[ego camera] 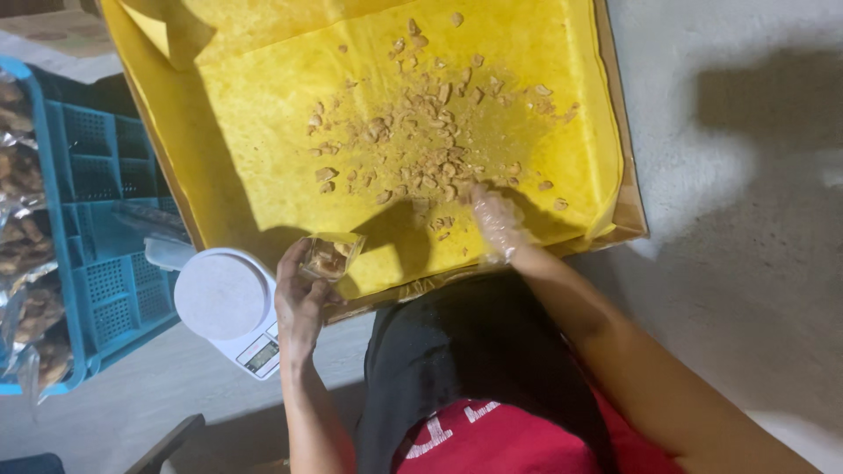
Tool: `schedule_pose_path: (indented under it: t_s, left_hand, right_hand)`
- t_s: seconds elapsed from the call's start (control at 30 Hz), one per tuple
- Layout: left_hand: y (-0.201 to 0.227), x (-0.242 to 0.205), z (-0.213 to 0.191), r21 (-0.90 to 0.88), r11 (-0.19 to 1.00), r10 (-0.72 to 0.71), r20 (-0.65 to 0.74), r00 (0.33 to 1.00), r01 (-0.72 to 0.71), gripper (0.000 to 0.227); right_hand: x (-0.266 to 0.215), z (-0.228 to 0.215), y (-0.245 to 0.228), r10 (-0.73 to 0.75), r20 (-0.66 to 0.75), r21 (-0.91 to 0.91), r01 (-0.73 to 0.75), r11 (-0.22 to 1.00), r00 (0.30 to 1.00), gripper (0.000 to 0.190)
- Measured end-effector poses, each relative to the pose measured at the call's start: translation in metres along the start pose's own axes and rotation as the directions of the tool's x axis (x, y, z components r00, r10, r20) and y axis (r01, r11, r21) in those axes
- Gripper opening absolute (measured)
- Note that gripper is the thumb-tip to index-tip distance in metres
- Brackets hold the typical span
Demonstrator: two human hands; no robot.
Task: The person scoops snack pieces from a yellow tray into clear plastic bags, weighs each bag on a digital scale, and places the filled bags into a blue crate. The process is repeated multiple times throughout the clip.
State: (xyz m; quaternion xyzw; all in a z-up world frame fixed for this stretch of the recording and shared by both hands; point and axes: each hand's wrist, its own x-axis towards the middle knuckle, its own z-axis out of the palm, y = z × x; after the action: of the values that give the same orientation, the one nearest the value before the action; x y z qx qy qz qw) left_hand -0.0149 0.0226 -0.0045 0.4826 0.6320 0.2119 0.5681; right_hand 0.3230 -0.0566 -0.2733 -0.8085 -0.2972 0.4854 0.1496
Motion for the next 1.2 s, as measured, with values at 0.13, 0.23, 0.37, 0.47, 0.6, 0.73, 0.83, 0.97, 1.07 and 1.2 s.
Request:
schedule_pose_path:
  t_s: [0.13,0.23,0.37,0.47,0.6,0.73,0.83,0.97,1.07,1.2]
  left_hand:
    - [0.004,-0.002,0.006,0.009,0.999,0.034,0.044,0.998,-0.034,0.070]
    - [0.013,-0.002,0.012,0.070,0.998,0.000,0.079,0.997,-0.005,0.069]
    - [0.013,0.003,0.030,0.130,0.989,0.052,0.151,0.987,-0.072,0.073]
    - [0.004,0.013,0.049,0.109,0.983,0.124,0.181,0.976,-0.145,0.070]
    - [-0.005,0.023,0.067,0.424,0.661,0.601,0.195,0.775,-0.619,0.067]
    - [0.008,0.016,0.068,0.017,0.984,0.173,0.135,0.976,-0.177,0.063]
    - [0.027,-0.002,0.060,0.038,0.992,0.116,0.076,0.990,-0.120,0.060]
    - [0.043,-0.025,0.046,0.183,0.978,0.102,0.023,0.995,-0.105,0.063]
    - [0.041,-0.026,0.040,0.250,0.937,0.240,0.053,0.969,-0.246,0.068]
    - [0.028,-0.024,0.030,0.186,0.982,-0.022,0.037,0.999,0.015,0.069]
  right_hand:
    - [-0.030,-0.005,-0.019,-0.105,-0.057,0.115,0.111,0.987,0.993,0.025]
    - [-0.057,-0.029,-0.069,-0.229,-0.041,0.489,0.219,0.845,0.973,0.019]
    - [-0.117,-0.038,-0.149,-0.566,-0.005,0.868,0.285,0.407,0.824,0.022]
    - [-0.152,-0.032,-0.192,-0.757,-0.025,0.899,0.346,0.269,0.654,0.029]
    - [-0.168,-0.013,-0.209,-0.862,-0.065,0.641,0.683,0.350,0.503,0.032]
    - [-0.139,-0.021,-0.173,-0.828,-0.321,0.781,0.623,0.043,0.459,0.031]
    - [-0.085,-0.079,-0.097,-0.490,-0.085,0.311,0.490,0.814,0.867,0.024]
    - [-0.031,-0.121,0.020,-0.588,-0.114,-0.613,0.409,0.676,0.800,0.046]
    - [-0.014,-0.110,0.073,-0.300,-0.180,-0.637,0.122,0.761,0.937,0.051]
    - [0.003,-0.105,0.074,-0.498,-0.158,-0.575,0.330,0.748,0.853,0.032]
